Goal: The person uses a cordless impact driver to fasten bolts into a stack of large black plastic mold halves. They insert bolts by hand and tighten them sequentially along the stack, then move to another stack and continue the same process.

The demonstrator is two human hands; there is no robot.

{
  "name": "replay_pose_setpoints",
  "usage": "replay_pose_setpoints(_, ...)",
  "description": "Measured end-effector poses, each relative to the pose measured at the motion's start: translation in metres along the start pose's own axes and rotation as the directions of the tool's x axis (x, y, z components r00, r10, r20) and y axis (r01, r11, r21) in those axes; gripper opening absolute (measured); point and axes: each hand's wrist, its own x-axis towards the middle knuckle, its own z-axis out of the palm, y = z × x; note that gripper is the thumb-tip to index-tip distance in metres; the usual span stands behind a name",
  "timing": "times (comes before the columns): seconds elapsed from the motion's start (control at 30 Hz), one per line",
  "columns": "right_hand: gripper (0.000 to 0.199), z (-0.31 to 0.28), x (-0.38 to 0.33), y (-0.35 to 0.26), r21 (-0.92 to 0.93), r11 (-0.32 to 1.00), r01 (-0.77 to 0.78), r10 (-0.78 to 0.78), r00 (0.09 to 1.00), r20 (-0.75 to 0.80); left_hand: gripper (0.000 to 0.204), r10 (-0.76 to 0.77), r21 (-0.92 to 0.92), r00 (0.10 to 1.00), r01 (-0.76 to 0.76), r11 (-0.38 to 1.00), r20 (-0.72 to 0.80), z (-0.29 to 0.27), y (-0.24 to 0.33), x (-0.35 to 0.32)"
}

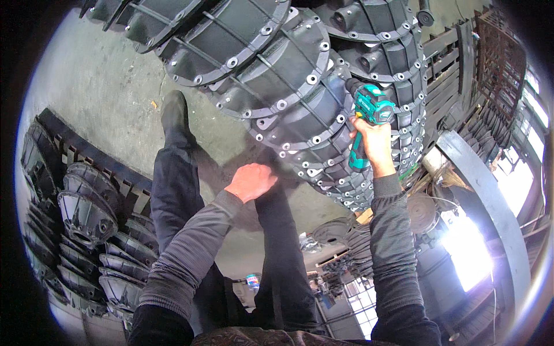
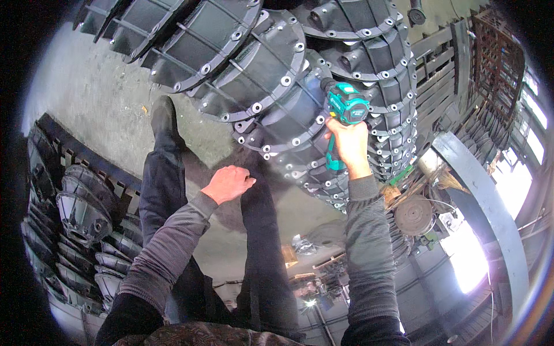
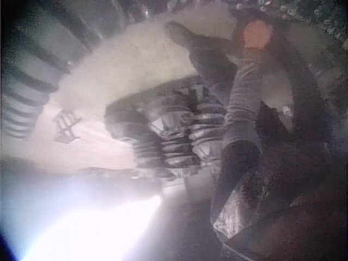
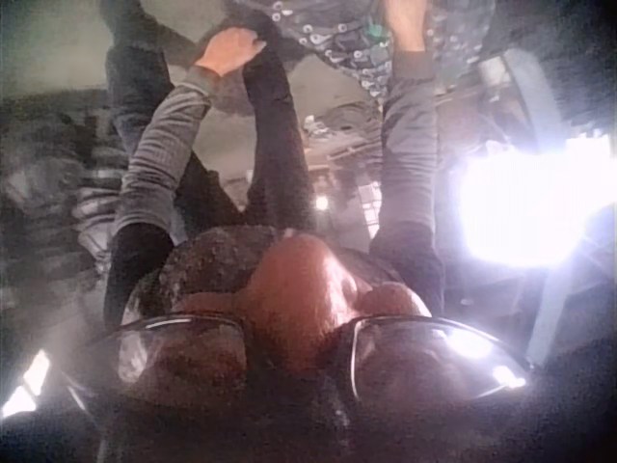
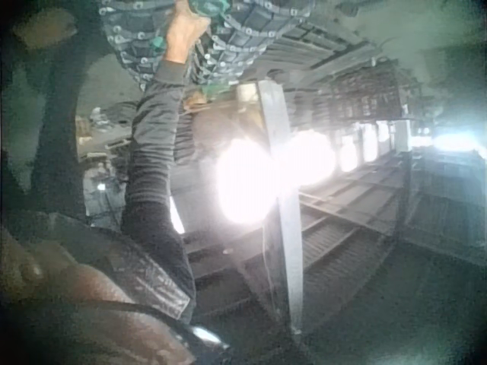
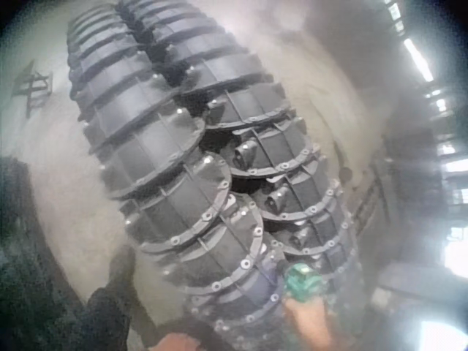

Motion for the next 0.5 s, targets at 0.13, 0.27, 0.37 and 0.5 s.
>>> replay_pose_setpoints(0.13, 0.013, 0.006, 0.002, -0.004, 0.026, 0.997, -0.074, 0.076, 0.994, -0.075, 0.041, 0.000, -0.025, 1.000, 0.000, 1.000, -0.019, -0.006, 0.001, -0.004)
replay_pose_setpoints(0.27, 0.020, 0.002, 0.010, -0.015, 0.047, 0.993, -0.106, 0.106, 0.994, 0.006, 0.040, -0.010, -0.061, 1.000, 0.009, 0.998, -0.028, -0.015, 0.002, -0.006)
replay_pose_setpoints(0.37, 0.022, -0.011, 0.019, -0.027, 0.003, 0.985, -0.170, 0.169, 0.983, 0.065, 0.040, -0.019, -0.079, 1.000, 0.019, 0.997, -0.010, -0.021, 0.003, -0.009)
replay_pose_setpoints(0.5, 0.019, -0.023, 0.030, -0.044, -0.220, 0.961, -0.169, 0.191, 0.978, 0.086, 0.042, -0.037, -0.113, 0.998, 0.042, 0.993, 0.048, -0.029, 0.008, -0.012)
